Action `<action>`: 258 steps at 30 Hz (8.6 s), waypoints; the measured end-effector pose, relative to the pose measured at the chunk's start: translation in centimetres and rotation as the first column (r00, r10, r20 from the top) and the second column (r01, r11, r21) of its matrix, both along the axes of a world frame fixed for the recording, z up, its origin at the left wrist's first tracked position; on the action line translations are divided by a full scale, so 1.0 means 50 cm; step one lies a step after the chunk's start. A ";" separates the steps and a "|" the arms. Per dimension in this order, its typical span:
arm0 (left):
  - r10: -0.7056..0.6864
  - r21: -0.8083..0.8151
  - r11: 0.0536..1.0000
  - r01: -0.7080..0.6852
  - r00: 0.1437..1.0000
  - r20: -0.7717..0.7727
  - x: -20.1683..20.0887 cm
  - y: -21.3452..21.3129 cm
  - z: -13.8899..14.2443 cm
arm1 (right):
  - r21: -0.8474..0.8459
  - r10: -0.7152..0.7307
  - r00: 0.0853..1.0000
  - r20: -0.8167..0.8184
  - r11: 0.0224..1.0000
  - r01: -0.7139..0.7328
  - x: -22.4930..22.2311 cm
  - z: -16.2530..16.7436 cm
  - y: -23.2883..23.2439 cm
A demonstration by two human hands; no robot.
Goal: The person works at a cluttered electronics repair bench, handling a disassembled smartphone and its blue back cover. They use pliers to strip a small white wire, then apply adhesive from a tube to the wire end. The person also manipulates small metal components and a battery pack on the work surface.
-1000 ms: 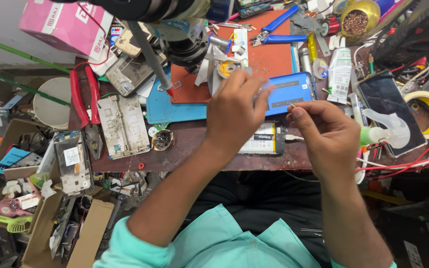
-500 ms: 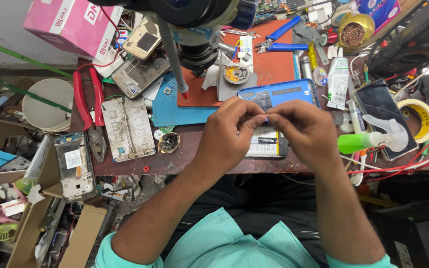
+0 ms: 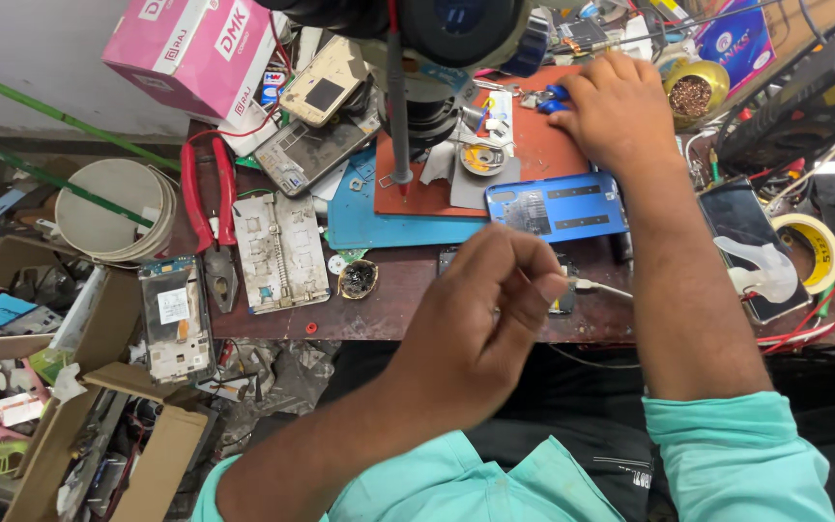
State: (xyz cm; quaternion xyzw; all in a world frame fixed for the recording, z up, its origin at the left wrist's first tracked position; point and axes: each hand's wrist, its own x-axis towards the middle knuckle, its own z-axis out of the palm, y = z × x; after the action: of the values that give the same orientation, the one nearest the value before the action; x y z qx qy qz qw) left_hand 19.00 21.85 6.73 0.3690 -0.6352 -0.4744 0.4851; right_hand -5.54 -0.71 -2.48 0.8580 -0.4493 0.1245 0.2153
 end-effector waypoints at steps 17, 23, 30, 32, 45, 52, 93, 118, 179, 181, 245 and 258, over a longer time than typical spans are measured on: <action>0.006 0.276 0.954 0.116 0.914 -0.405 0.004 -0.071 -0.050 | 0.407 -0.739 -0.169 0.652 0.529 -0.745 0.027 0.041 0.195; 0.012 0.276 0.958 0.081 0.947 -0.321 -0.001 -0.073 -0.058 | 0.151 -0.875 -0.255 0.411 0.341 -0.928 -0.007 -0.005 0.114; 0.024 0.317 0.943 0.100 0.931 -0.365 -0.002 -0.076 -0.064 | 0.368 -0.843 -0.325 0.429 0.492 -0.789 0.003 0.007 -0.013; 0.010 0.295 0.948 0.123 0.912 -0.410 -0.007 -0.078 -0.070 | 0.546 -0.761 -0.167 0.627 0.583 -0.602 0.006 0.017 -0.032; -0.014 0.163 0.985 0.053 0.972 -0.233 0.001 -0.068 -0.051 | 0.237 -0.400 0.909 0.116 0.900 0.366 0.065 -0.002 -0.052; -0.032 0.163 0.984 0.070 0.975 -0.221 0.006 -0.069 -0.042 | 0.344 -0.409 0.835 0.368 0.894 0.287 0.070 0.085 0.024; -0.009 -0.566 0.813 0.137 0.975 0.224 0.009 0.003 0.026 | -0.143 -0.402 -0.494 0.771 0.646 -0.749 0.045 0.082 0.540; -0.017 -0.569 0.810 0.143 0.975 0.220 -0.003 0.002 0.021 | -0.055 -0.306 -0.425 0.852 0.755 -0.654 0.051 0.080 0.560; -0.162 0.053 0.984 0.170 0.977 -0.137 0.026 0.018 0.031 | 0.171 0.027 0.550 0.835 0.936 -0.307 0.096 0.083 0.552; -0.168 0.063 0.982 0.178 0.977 -0.134 0.027 0.016 0.028 | 0.145 0.062 0.577 0.814 0.942 -0.304 0.094 0.084 0.548; -0.266 -0.008 0.964 0.267 0.957 -0.117 0.021 0.014 0.003 | 0.032 0.151 0.632 0.760 0.963 -0.269 0.072 0.068 0.537; -0.244 -0.035 0.970 0.241 0.965 -0.097 0.019 0.017 0.008 | 0.043 0.143 0.637 0.758 0.963 -0.268 0.067 0.066 0.540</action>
State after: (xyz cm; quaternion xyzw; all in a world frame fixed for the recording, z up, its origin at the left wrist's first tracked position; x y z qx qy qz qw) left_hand 19.93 22.68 7.14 0.2585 -0.6558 -0.5408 0.4590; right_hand -2.18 26.29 0.82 0.7898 -0.4051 0.4553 -0.0695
